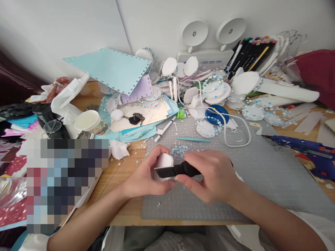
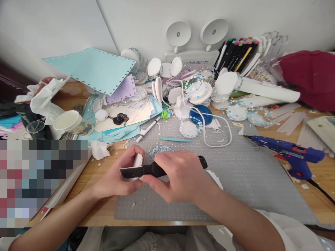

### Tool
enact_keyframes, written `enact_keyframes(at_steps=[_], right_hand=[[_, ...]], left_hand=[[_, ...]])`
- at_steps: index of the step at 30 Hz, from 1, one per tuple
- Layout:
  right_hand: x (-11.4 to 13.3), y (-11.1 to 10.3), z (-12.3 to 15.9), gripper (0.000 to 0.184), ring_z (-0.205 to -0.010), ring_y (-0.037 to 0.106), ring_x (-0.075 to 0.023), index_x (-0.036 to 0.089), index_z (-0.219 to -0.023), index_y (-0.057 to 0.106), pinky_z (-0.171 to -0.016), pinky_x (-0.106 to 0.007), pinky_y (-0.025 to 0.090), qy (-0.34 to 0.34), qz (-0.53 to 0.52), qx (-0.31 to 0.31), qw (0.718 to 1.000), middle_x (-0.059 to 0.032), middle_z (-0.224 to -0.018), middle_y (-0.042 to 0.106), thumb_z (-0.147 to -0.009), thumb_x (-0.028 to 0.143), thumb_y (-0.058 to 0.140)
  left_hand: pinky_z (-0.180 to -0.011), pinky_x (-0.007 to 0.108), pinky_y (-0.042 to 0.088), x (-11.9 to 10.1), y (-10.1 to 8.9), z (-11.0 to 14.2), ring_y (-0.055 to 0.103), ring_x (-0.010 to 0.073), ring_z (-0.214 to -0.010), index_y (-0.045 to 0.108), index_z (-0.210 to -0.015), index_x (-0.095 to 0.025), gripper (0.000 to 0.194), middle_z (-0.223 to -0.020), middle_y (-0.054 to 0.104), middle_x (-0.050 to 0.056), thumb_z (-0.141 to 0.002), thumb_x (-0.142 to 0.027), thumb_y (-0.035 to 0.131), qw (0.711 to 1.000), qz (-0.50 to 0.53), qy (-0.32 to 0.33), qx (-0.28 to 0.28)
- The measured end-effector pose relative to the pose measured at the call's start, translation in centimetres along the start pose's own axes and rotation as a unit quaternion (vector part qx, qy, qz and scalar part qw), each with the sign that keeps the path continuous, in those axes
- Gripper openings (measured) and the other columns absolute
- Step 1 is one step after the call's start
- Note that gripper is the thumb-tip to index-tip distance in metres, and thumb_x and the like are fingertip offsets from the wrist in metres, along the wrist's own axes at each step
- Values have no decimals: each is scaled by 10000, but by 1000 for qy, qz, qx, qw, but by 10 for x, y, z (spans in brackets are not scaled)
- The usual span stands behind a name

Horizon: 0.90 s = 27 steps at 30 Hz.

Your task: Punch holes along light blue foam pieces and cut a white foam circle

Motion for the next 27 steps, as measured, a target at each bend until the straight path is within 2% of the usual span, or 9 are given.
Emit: enact_keyframes(at_steps=[9, 16, 22, 25, 27], right_hand=[[-2, 0, 0, 403, -486, 394, -113, 182, -666, 452, -507, -264, 202, 0, -11, 20, 1000, 23, -559, 485, -878, 525, 434], [0, 2, 1, 404, -493, 383, -107, 184, -662, 445, -511, -258, 196, -10, -23, 38, 999, 29, -557, 474, -871, 530, 448], [-3, -1, -1, 419, -467, 374, -101, 182, -651, 461, -501, -252, 198, 2, -21, 19, 1000, 34, -531, 473, -864, 542, 453], [-8, -1, -2, 410, -470, 399, -103, 184, -646, 464, -498, -245, 205, 8, -17, 14, 1000, 30, -532, 489, -854, 538, 466], [-18, -1, -4, 415, -472, 417, -109, 188, -639, 465, -493, -243, 203, 40, 3, 10, 999, 21, -535, 512, -855, 542, 459]], left_hand=[[-528, 193, 277, 3, -1, 0, 327, 83, -636, 350, -905, -220, 443, -765, 338, -55, -623, -159, 686, 999, -39, 25, -27], [-471, 166, 227, 11, 0, 2, 329, 54, -566, 341, -1025, -238, 561, -743, 354, -73, -595, -38, 641, 998, -44, 35, -3], [-511, 178, 262, 13, -1, 4, 346, 70, -611, 331, -1115, -253, 626, -780, 362, -58, -605, 1, 591, 998, -33, 48, 11], [-538, 186, 273, 11, -4, 5, 343, 83, -647, 337, -1125, -253, 631, -810, 363, -46, -597, -4, 576, 998, -36, 52, 6], [-559, 193, 282, 10, -5, 8, 355, 93, -676, 336, -1123, -260, 642, -847, 374, -35, -581, -17, 579, 998, -30, 52, 17]])
Point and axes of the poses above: each hand's wrist, its own z-axis away from the middle knuckle, its own y-axis out of the palm, x = y × z, the point moved 3 cm from there along -z, towards the middle knuckle
